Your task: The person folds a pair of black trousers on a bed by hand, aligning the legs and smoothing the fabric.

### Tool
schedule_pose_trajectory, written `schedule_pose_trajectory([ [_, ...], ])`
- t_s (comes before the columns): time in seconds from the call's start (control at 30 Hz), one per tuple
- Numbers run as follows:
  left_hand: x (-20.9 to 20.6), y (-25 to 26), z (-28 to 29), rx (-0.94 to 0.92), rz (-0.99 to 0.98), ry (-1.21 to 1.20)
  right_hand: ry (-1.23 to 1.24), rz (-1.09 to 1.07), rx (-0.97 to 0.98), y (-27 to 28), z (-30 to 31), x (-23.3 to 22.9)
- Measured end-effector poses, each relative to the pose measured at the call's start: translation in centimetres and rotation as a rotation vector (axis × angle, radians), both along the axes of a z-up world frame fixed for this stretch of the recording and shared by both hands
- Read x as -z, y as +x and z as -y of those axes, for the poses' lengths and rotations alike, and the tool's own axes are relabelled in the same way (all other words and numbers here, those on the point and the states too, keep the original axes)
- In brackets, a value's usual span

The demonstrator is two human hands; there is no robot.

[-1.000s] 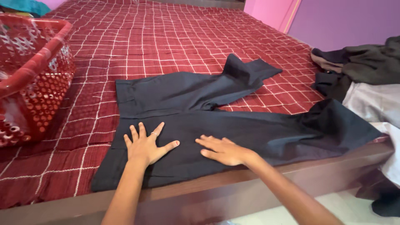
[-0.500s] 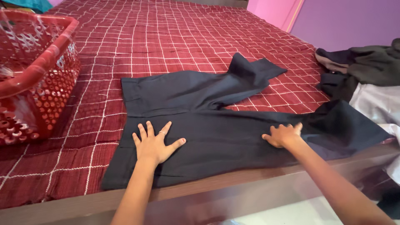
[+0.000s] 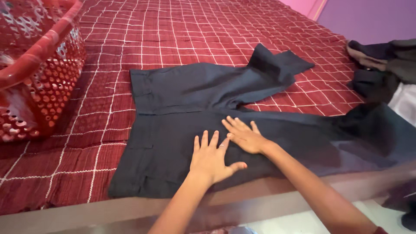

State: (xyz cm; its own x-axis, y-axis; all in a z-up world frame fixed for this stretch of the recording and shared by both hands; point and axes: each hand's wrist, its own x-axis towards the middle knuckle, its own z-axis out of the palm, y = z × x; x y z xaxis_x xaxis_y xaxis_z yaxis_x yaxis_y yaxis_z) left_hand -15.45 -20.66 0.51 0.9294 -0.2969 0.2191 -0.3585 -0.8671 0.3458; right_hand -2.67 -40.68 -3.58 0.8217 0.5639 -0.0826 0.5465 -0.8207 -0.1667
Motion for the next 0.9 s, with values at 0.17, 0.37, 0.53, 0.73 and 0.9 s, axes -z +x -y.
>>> schedule_pose_trajectory([
  [0.17,-1.3,-0.6,0.1,0.009,-0.277,0.132,-0.042,-0.046,0.162,1.8,-0.5,0.0],
  [0.37,-2.2,-1.2,0.1,-0.018,-0.301,0.114,-0.085,-0.001,0.204,0.4,-1.3,-1.1],
  [0.53,-2.3,-1.3,-0.1,-0.037,-0.335,0.169,-0.190,-0.019,0.261,-2.0,1.4,-2.7],
  [0.73,-2.2,-0.8,-6.3,-0.342,-0.320,0.317,-0.355,-0.074,0.604,-4.2,16.0,-4.7],
  [0.9,-1.7,-1.6,-12.0,-0.533,-0.377,0.232,-0.506,-0.051,0.815,-4.3,25.1,-4.5],
])
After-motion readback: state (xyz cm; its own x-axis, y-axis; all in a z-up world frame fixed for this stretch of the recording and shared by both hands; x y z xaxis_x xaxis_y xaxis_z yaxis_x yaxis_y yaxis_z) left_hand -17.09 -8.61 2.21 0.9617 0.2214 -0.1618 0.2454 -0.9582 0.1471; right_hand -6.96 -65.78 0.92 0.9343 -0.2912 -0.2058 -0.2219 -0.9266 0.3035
